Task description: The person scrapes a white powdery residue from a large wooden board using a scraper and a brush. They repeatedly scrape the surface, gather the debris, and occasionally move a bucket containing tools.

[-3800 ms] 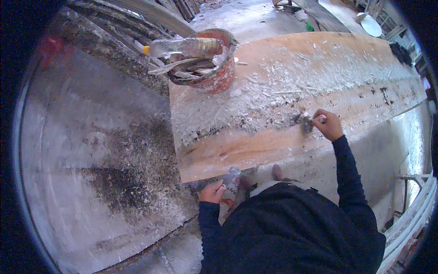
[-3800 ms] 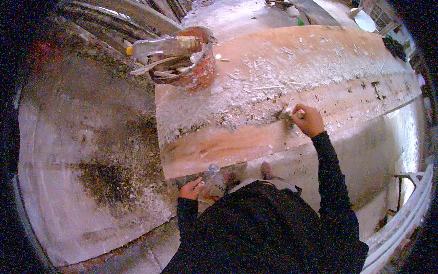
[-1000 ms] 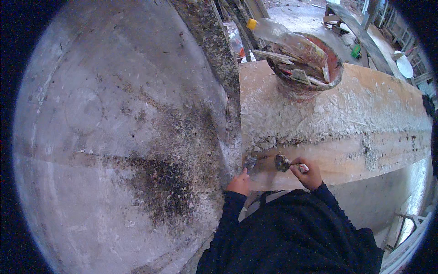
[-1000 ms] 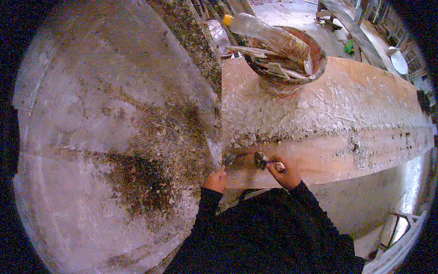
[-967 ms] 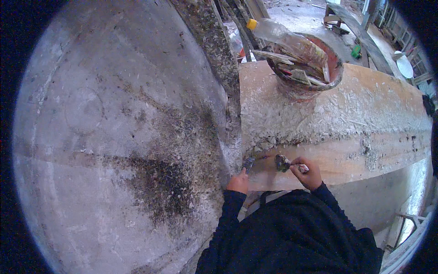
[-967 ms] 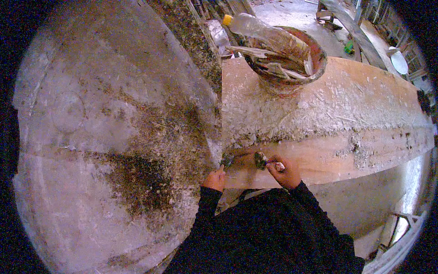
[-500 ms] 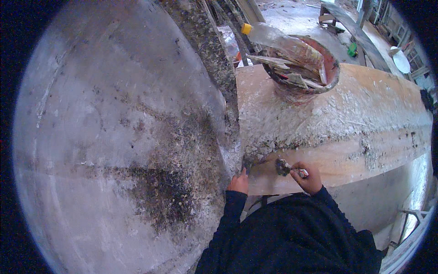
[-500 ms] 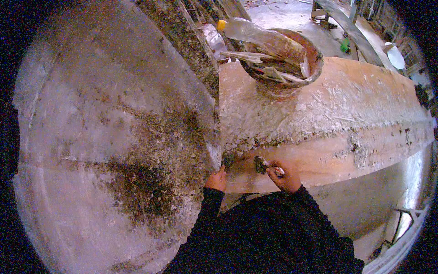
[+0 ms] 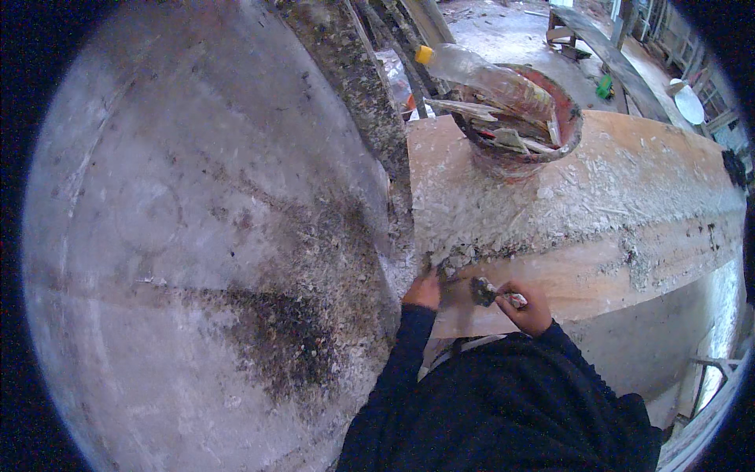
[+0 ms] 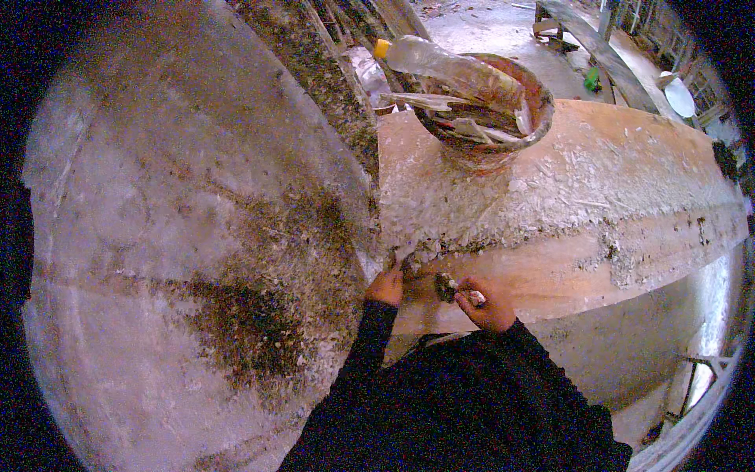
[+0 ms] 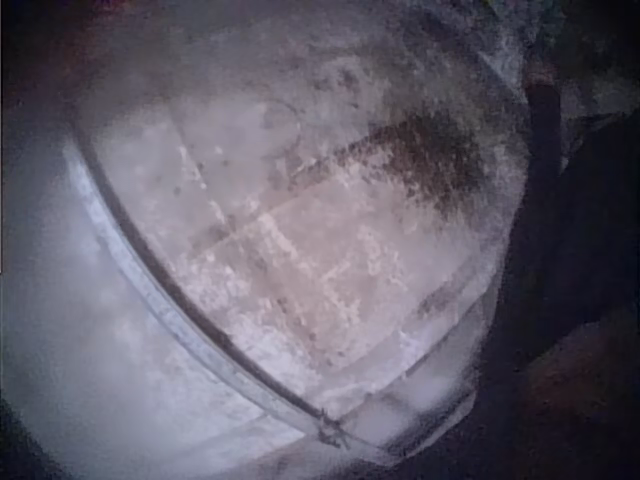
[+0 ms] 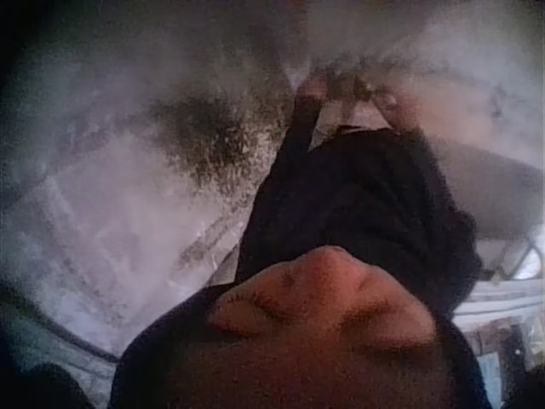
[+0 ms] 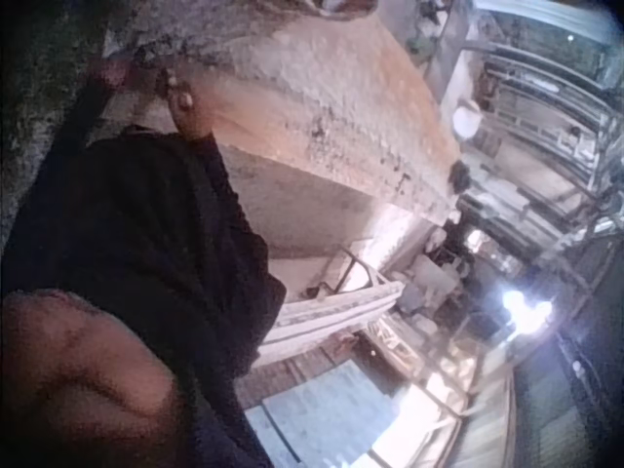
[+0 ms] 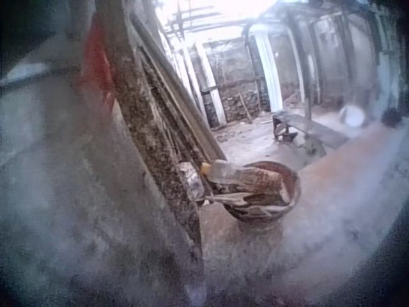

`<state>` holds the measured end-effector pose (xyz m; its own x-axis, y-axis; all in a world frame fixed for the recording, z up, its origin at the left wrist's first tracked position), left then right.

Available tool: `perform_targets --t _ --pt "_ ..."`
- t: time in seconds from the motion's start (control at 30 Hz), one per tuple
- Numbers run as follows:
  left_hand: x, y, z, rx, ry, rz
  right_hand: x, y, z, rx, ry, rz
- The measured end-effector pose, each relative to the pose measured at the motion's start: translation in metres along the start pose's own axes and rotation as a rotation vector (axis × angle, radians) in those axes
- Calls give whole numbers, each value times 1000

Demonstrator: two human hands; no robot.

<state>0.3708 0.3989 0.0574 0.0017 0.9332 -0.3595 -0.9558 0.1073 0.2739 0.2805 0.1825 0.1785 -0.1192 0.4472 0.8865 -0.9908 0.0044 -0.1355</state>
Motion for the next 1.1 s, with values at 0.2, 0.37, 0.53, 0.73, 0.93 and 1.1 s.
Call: perform_targets --t 0.2,0.37,0.53,0.73,0.93,1.1 --pt "-5 -8 15 -37 128 -66 -3 5 4 7 43 8" --pt "-16 11 11 32 195 -12 -7 11 15 -51 30 -2" --pt "-27 -59 6 -61 98 6 2 10 4 27 52 -17" --pt "-23 -9 28 -44 252 88 -3 14 17 -32 -24 -66" --pt "17 55 37 -33 274 100 8 -24 13 -105 -45 36" --pt "32 79 35 -101 306 130 16 -109 -70 56 54 227"
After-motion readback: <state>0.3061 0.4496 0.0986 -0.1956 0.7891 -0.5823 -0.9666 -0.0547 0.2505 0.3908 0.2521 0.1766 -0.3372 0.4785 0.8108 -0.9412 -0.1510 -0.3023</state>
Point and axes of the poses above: each hand's wrist, its own y-axis away from the middle knuckle, its own z-axis out of the back of the hand, x = y × z, the point moved 7 cm from there along -y, towards the middle knuckle, and after that the axes turned 3 degrees about z, right-handed, at the moved point
